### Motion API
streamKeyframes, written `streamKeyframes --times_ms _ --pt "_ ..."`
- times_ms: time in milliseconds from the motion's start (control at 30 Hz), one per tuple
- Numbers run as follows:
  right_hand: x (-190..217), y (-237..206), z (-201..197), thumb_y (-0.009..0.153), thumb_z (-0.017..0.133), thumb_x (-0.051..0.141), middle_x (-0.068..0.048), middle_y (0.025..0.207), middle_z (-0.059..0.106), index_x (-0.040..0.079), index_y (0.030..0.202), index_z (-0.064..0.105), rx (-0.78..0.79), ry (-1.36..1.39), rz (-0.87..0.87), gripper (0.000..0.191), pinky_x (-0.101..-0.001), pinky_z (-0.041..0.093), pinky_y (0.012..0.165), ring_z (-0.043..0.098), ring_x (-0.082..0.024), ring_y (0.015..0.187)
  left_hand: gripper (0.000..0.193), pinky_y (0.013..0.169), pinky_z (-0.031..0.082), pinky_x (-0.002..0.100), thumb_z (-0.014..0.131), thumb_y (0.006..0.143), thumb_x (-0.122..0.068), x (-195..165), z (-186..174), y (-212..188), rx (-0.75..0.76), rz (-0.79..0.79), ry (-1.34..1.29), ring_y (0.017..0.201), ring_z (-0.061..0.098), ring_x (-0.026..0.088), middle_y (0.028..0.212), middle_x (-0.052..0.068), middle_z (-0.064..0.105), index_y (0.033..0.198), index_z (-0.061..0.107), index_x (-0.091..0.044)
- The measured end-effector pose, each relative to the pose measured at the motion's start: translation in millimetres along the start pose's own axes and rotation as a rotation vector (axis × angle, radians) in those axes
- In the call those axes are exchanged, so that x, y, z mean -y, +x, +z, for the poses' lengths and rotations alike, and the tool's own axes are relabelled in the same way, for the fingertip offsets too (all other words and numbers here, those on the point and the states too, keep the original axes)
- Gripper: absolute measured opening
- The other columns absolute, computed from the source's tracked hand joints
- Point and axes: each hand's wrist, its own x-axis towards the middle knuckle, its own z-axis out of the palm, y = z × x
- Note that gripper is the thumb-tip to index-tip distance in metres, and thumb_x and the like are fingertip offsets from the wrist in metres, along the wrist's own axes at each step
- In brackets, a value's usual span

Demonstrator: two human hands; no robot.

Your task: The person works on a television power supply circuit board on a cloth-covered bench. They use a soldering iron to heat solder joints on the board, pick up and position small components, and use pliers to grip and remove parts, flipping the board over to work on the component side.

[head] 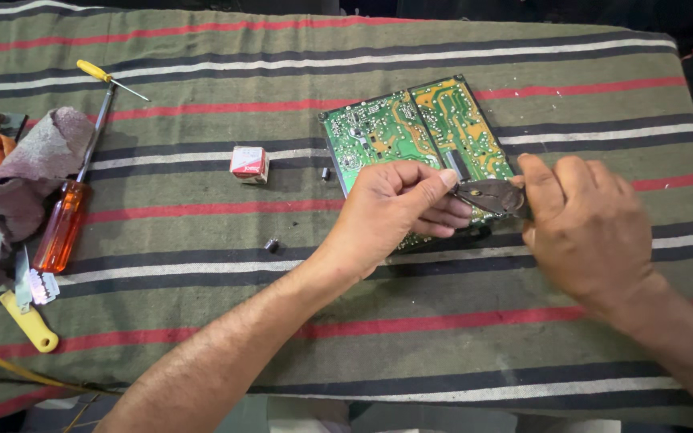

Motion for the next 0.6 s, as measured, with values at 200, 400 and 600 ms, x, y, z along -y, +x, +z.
streamKeyframes --times_ms 200,400,600 --pt "-5.7 4.8 7.6 0.087 0.072 0.005 -0.009 0.098 0.05 0.006 0.144 0.06 -0.089 -0.027 -0.037 0.058 -0.0458 0.045 0.083 0.055 -0.029 0.093 0.031 0.076 0.066 0.032 0.057 0.106 -0.024 -2.1 -2.8 2.1 -0.001 0.003 -0.016 0.089 0.078 0.022 0.099 0.017 0.077 0.111 0.068 0.005" --pt "-5.2 6.4 3.6 0.089 0.07 0.002 -0.01 0.105 0.049 0.005 0.152 0.053 -0.132 -0.01 -0.025 0.065 -0.0472 0.041 0.088 0.052 -0.03 0.1 0.031 0.08 0.066 0.032 0.057 0.107 -0.023 -6.2 -0.3 1.6 0.034 0.022 -0.024 0.093 0.078 0.023 0.101 0.017 0.077 0.113 0.067 0.005" --pt "-8.0 7.0 0.3 0.091 0.072 0.001 -0.01 0.107 0.048 0.004 0.154 0.051 -0.147 -0.028 -0.029 0.067 -0.0447 0.04 0.087 0.052 -0.028 0.098 0.03 0.082 0.065 0.032 0.057 0.107 -0.023 -9.4 0.5 2.1 0.034 0.034 -0.057 0.094 0.077 0.023 0.102 0.017 0.076 0.114 0.067 0.005"
